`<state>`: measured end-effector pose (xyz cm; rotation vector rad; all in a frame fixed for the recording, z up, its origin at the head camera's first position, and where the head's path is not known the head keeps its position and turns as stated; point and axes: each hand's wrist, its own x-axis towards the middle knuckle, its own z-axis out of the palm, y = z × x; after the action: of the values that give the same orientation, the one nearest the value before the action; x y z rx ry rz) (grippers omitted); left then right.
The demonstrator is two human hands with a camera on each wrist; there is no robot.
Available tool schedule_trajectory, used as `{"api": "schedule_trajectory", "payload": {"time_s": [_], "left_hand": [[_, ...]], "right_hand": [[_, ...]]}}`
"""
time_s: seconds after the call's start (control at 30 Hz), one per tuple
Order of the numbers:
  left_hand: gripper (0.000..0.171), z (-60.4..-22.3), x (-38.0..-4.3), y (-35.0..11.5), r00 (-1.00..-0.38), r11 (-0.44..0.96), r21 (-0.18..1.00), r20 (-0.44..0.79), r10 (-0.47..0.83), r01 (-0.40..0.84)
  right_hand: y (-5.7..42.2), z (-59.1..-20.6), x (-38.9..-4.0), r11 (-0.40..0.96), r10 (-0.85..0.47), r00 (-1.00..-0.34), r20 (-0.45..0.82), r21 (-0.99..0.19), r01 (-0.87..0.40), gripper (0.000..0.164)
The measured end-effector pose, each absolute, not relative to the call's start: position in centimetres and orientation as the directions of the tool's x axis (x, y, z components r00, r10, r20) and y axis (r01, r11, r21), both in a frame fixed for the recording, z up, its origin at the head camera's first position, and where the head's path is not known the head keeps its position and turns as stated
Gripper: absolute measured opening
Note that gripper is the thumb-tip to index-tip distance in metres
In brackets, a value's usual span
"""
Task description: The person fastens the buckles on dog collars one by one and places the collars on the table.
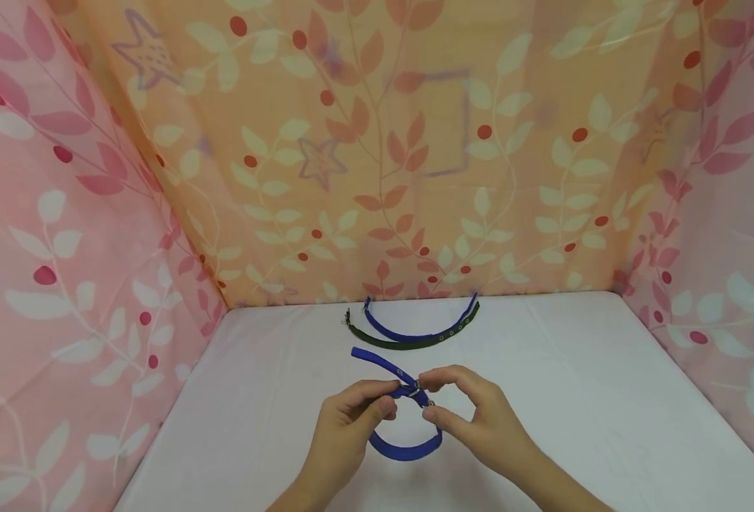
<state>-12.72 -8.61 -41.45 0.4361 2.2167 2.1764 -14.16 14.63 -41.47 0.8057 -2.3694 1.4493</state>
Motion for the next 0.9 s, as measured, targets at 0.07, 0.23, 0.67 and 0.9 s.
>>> {"api": "schedule_trajectory", "payload": {"time_s": [0.07, 0.23, 0.67, 0.9], "left_hand": [[0.023, -41.6, -12.6, -8.4, -0.95, 0.042, 0.976, 0.199, 0.241, 0.215], [0.023, -41.9, -12.4, -8.1, -0.924, 0.113, 0.952, 0.242, 0.295, 0.285], [0.021, -42.8, -12.3, -7.5, -0.866, 0.168, 0.874, 0.394, 0.308, 0.457], [0.018, -43.1, -12.2, -7.2, -0.874, 0.157, 0.876, 0.406, 0.269, 0.455]], "right_hand": [[14.7, -41.6, -14.2, 0.32, -0.318, -0.767, 0.557, -0.699, -0.64, 0.034], [14.6, -41.7, -14.2, 0.275, -0.296, -0.738, 0.607, -0.686, -0.674, 0.03], [14.7, -41.4, -14.1, 0.317, -0.269, -0.768, 0.582, -0.699, -0.641, 0.019], [14.7, -41.3, -14.0, 0.349, -0.282, -0.764, 0.581, -0.68, -0.645, 0.022]]}}
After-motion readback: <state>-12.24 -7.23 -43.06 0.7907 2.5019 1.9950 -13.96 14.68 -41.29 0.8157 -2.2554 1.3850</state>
